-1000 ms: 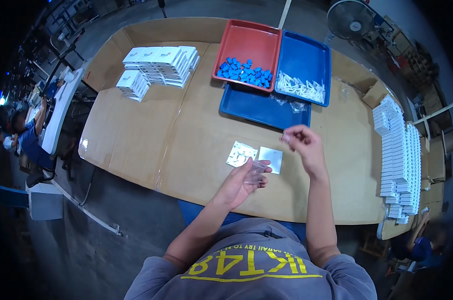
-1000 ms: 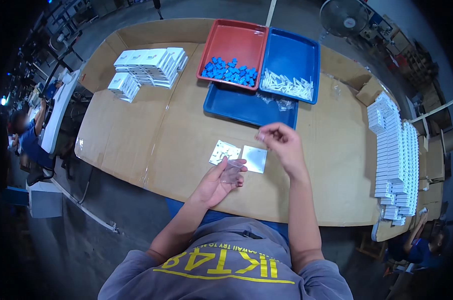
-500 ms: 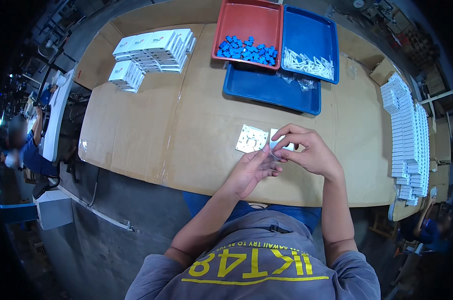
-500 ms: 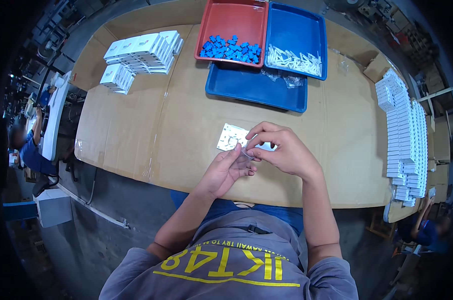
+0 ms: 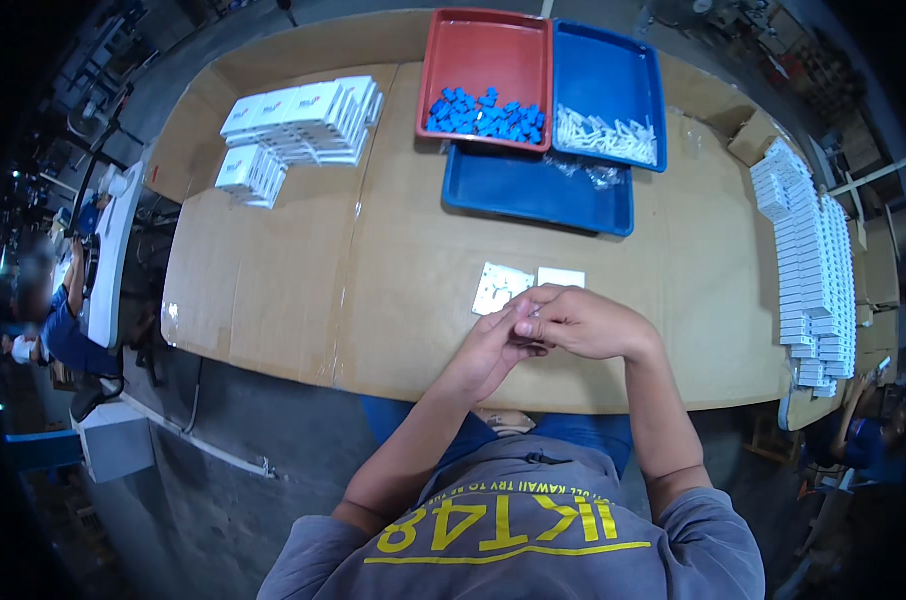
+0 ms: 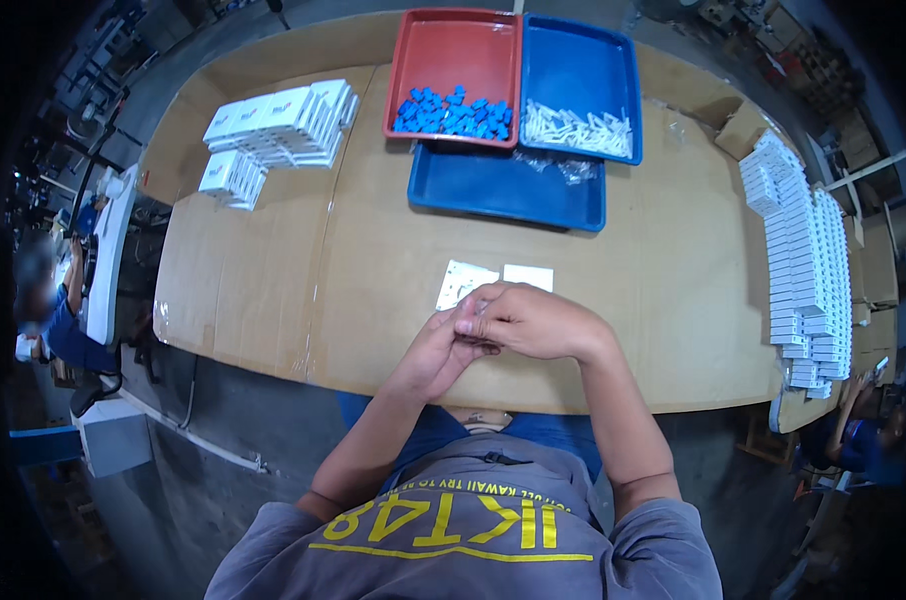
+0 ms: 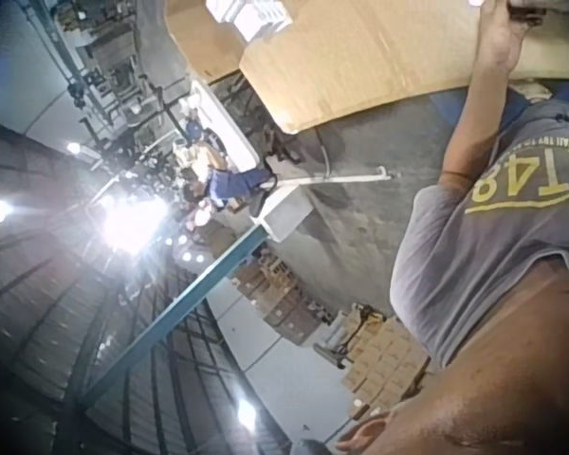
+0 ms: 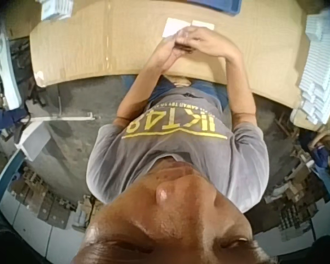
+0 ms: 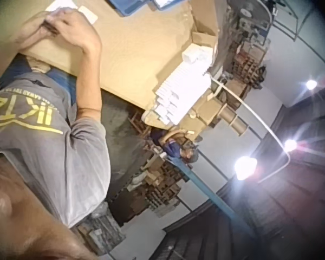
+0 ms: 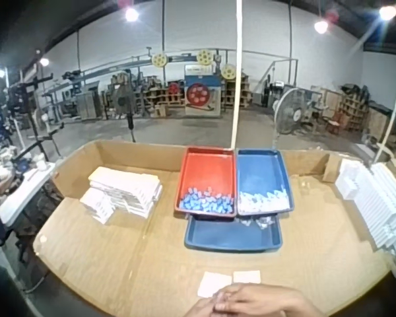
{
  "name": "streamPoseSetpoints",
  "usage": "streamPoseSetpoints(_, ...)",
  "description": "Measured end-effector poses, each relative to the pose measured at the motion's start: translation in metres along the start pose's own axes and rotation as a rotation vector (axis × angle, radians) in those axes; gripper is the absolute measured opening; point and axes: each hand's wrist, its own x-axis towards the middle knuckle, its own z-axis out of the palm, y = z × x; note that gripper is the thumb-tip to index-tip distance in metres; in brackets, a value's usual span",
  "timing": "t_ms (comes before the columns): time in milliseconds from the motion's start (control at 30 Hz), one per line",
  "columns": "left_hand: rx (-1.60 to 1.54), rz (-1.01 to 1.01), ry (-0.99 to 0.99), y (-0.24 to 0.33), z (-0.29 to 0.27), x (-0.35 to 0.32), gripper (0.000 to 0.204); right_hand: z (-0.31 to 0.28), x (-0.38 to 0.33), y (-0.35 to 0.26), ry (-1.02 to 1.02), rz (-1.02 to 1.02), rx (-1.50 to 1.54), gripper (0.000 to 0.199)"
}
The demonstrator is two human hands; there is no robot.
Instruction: Assembling plastic components into a white case.
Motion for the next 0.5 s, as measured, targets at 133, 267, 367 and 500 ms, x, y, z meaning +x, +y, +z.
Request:
streamPoseSetpoints(133, -0.003, -0.069, 0.011, -0.001, -0.009, -0.004, 0.054, -0.017, -0.004, 0.033, 0.148, -0.072, 0.109, 0.037)
streamPoseSetpoints(267, -0.031, -0.093, -0.015, -0.007, -0.025, -0.010, 0.063, -0.085, 0.003, 0.088, 0.591, 0.134, 0.061, 0.020)
streamPoseSetpoints(367, -0.068, -0.080, -0.016, -0.010, -0.031, -0.019, 0.058, -0.139, 0.020, 0.144, 0.984, 0.142, -0.205, 0.019)
streamPoseSetpoints(500, 0.007, -0.080, 0.017, -0.014, -0.036, -0.025, 0.053, -0.181, 0.046, 0.149, 1.103, 0.308, -0.532, 0.021)
